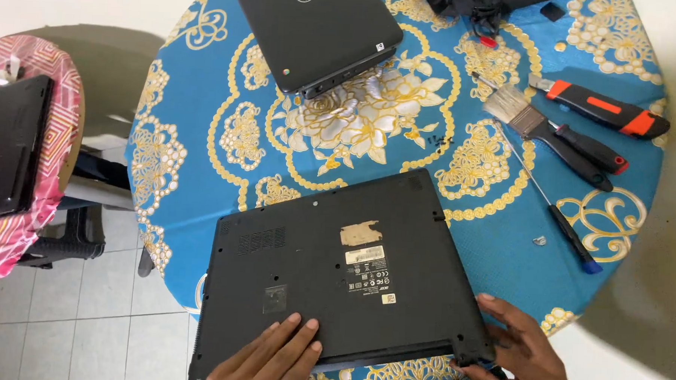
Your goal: Removing the back cover of an Acer laptop by unscrewing fasteners and prying the plastic casing apart.
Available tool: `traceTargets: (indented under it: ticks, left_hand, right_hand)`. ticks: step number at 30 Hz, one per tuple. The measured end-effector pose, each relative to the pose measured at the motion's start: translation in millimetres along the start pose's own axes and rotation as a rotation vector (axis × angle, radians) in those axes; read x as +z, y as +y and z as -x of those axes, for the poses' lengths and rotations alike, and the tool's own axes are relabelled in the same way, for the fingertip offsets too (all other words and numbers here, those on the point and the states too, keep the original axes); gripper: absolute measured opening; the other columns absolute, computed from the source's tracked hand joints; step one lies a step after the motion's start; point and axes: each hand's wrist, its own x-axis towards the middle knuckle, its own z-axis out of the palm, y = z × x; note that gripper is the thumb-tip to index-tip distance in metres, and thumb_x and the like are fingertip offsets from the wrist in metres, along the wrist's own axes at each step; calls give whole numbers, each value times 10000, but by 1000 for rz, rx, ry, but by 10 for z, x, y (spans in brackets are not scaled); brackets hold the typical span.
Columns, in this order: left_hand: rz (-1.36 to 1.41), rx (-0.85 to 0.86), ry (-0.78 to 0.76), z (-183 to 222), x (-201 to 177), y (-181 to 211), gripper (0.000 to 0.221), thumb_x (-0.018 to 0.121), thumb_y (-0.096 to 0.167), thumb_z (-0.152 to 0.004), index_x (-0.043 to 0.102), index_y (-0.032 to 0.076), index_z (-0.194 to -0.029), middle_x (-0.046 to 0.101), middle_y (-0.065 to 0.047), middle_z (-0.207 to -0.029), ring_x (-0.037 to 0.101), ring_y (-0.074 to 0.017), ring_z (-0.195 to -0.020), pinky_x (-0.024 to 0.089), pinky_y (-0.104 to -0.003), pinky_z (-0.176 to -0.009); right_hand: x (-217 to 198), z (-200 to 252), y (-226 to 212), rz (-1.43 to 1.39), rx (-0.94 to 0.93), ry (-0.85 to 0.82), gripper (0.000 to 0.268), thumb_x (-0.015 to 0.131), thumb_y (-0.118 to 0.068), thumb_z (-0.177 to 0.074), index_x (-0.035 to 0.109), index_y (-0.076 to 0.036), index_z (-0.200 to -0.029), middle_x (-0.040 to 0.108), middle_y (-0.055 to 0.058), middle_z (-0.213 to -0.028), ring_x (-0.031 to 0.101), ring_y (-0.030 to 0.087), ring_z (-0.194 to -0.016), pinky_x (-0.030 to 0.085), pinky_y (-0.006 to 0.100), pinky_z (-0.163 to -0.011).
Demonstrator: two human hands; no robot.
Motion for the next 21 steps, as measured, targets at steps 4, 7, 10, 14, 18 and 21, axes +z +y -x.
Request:
traceTargets:
  ticks: [4, 7, 10, 14, 18, 21]
  left_hand:
    - [-56, 118, -73, 214, 290, -136, 501, 595, 463, -1059, 596, 150, -1450, 570, -49, -1528, 503, -276, -1422, 470, -405, -1103]
    - [-106, 165, -50, 248, 404, -148, 463, 551, 456, -1085, 607, 147, -1426, 581, -75, -1506, 517, -304, -1402, 460, -423, -1114]
    - [-57, 58, 51, 155, 352, -100, 361, 647, 364, -1023, 699, 160, -1316, 679, -34, -1393, 612, -258, -1316, 518, -393, -1052]
    - [-34, 52, 133, 74, 278, -88, 301, 693, 279, -998, 736, 131, -1258, 717, -44, -1337, 663, -266, -1260, 566, -385, -995]
    - [19, 47, 151, 48, 248, -59, 315, 749, 229, -968, 736, 102, -1256, 709, -76, -1350, 660, -299, -1269, 575, -412, -999]
    - [6, 75, 159, 85, 301, -88, 323, 735, 219, -984, 716, 92, -1280, 690, -85, -1380, 649, -305, -1287, 571, -410, -1013]
  right_hand:
    - [23, 45, 72, 299, -151, 1, 262, 786, -75, -786, 755, -113, -1043, 564, 209, -1486, 737, 301, -1226, 661, 360, -1036]
    - [-127, 93, 178, -270, 584, -35, 686, 655, 146, -838, 620, -104, -1476, 734, 25, -1437, 672, 134, -1365, 662, 323, -1041]
    - [-328, -114, 142, 165, 282, -284, 806, 873, 35, -730, 558, -135, -1452, 738, -69, -1385, 896, 24, -957, 669, 170, -992]
    - [-470, -493, 45, 519, -506, -291, 231, 836, -310, -813, 786, -227, -1023, 714, 63, -1294, 698, 255, -1192, 585, 424, -1012]
    - [-288, -1153, -335, 560, -529, -238, 260, 797, -275, -847, 749, -160, -1075, 753, 32, -1182, 729, 231, -1106, 570, 407, -967]
    - [-72, -1668, -317, 620, -584, -254, 467, 805, -309, -875, 661, -128, -1280, 703, 50, -1224, 693, 248, -1095, 557, 411, -981]
